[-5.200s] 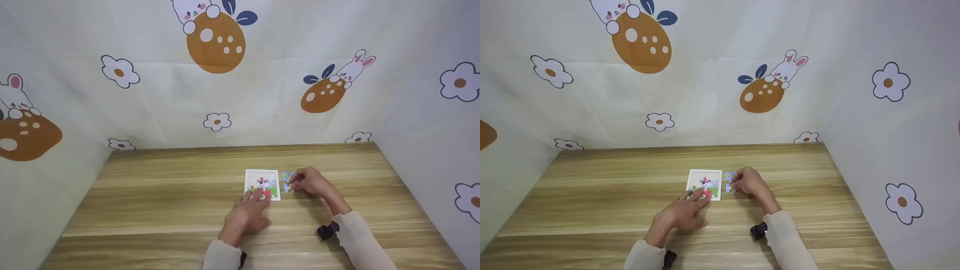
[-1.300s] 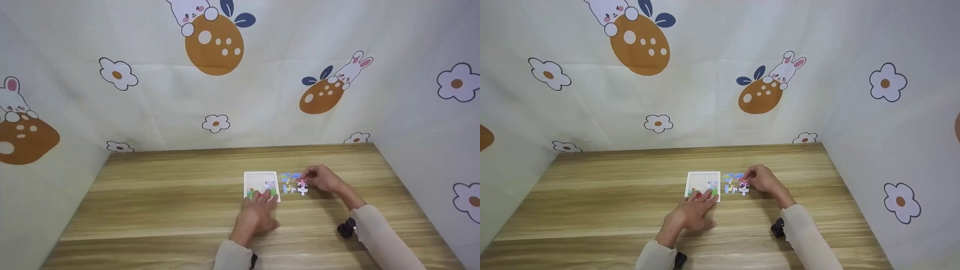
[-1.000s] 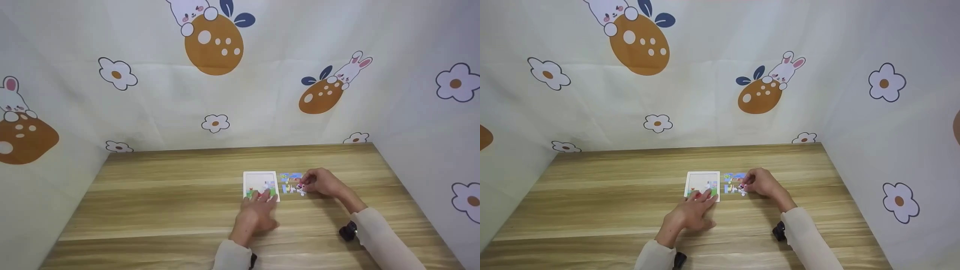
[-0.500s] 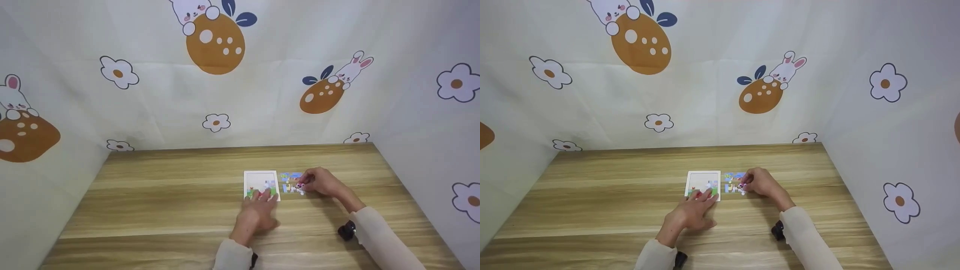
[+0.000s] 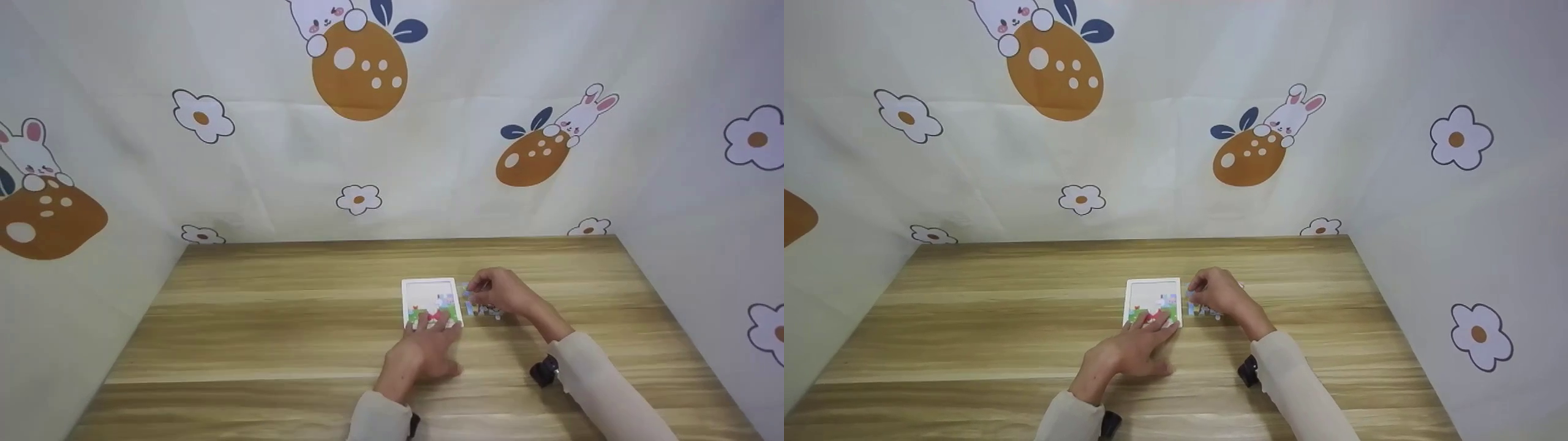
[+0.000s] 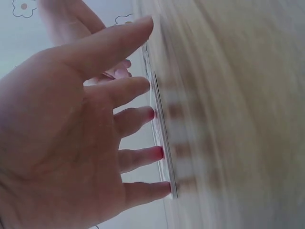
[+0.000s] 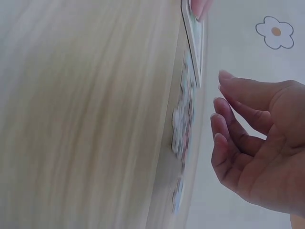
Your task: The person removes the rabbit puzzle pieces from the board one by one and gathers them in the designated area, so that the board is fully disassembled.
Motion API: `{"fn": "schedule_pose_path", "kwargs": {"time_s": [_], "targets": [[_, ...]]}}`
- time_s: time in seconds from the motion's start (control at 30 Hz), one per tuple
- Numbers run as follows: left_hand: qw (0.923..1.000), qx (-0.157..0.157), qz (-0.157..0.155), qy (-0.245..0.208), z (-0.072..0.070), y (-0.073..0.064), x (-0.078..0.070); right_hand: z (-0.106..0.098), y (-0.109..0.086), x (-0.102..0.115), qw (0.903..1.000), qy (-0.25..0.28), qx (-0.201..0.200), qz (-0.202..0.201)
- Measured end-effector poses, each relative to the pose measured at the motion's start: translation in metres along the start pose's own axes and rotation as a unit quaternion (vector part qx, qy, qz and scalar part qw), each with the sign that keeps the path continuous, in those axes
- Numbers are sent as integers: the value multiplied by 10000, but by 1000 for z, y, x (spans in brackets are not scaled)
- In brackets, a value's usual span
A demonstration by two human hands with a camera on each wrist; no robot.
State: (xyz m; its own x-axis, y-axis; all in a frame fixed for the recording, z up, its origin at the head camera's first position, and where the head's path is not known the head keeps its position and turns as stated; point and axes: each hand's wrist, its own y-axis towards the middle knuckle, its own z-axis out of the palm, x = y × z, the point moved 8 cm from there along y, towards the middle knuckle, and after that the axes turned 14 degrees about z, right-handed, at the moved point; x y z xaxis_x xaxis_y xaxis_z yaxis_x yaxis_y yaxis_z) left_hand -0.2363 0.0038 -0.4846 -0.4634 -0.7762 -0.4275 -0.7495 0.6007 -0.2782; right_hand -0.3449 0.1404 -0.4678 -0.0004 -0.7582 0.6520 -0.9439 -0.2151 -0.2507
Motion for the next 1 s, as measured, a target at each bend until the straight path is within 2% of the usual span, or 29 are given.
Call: {"fn": "schedule_pose_path", "kwargs": {"time_s": [0.33,0.53,0.73,0.83,1.0], "targets": [[9993,213,135,-274,5,-1,5,17,8,15,9999,74,89,-52],[9994,213,222,-163,5,-2,6,24,10,21,9998,-113,154,110],[9992,206,233,-270,5,-3,7,28,13,21,9990,-234,128,345],[9992,206,229,-254,4,-2,7,29,14,21,9988,-264,87,396],[9992,278,277,69,3,-3,6,30,12,20,9989,-188,218,377]]}}
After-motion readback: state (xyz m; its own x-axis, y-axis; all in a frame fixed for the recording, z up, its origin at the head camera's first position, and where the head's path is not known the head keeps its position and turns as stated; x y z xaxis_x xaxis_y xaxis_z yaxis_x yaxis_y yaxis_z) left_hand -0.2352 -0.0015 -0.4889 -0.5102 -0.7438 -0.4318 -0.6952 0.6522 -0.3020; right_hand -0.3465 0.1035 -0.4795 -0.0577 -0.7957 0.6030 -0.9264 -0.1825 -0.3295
